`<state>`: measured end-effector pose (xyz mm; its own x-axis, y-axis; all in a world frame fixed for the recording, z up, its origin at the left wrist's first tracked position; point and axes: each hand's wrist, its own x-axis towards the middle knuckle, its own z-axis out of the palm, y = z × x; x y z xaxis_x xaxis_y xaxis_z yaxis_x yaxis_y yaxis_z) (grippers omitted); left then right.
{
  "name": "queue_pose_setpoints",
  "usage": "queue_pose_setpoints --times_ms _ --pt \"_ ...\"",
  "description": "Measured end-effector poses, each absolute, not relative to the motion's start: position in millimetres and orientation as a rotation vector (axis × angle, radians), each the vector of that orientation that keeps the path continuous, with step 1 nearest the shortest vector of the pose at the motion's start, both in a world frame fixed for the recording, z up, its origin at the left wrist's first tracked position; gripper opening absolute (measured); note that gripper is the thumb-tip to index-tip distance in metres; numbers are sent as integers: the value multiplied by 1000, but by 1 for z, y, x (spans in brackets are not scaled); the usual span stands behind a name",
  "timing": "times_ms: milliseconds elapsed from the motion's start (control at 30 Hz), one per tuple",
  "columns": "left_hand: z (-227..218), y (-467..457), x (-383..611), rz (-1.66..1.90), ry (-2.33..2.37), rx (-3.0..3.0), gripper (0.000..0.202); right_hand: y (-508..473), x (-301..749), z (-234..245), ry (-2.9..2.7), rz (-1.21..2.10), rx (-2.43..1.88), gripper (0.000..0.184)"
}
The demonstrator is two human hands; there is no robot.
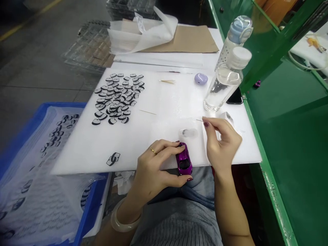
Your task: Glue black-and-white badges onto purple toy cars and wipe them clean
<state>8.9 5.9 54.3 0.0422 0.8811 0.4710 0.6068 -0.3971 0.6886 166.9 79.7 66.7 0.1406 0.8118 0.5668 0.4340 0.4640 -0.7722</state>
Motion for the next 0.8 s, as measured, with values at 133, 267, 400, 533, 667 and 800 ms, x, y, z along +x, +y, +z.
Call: queue_pose_setpoints --times_ms 133,267,400,533,667,800 --pt "54 7 9 1298 1539 2043 54 60 174 63 -1357 424 -1160 7" --pt "54 8 8 1274 1529 2065 51 82 182 62 -1512 560 -1289 21" --pt "54 8 8 1281 1523 2075 52 112 178 62 -1809 488 -1362 14" --pt "54 8 8 1272 1536 2070 52 110 172 63 -1690 428 -1236 14" --pt "55 8 8 1250 1532 2075 49 69 177 73 -1387 427 -945 20" --pt "56 8 7 1255 1538 2073 51 22 188 76 -1507 587 -946 32"
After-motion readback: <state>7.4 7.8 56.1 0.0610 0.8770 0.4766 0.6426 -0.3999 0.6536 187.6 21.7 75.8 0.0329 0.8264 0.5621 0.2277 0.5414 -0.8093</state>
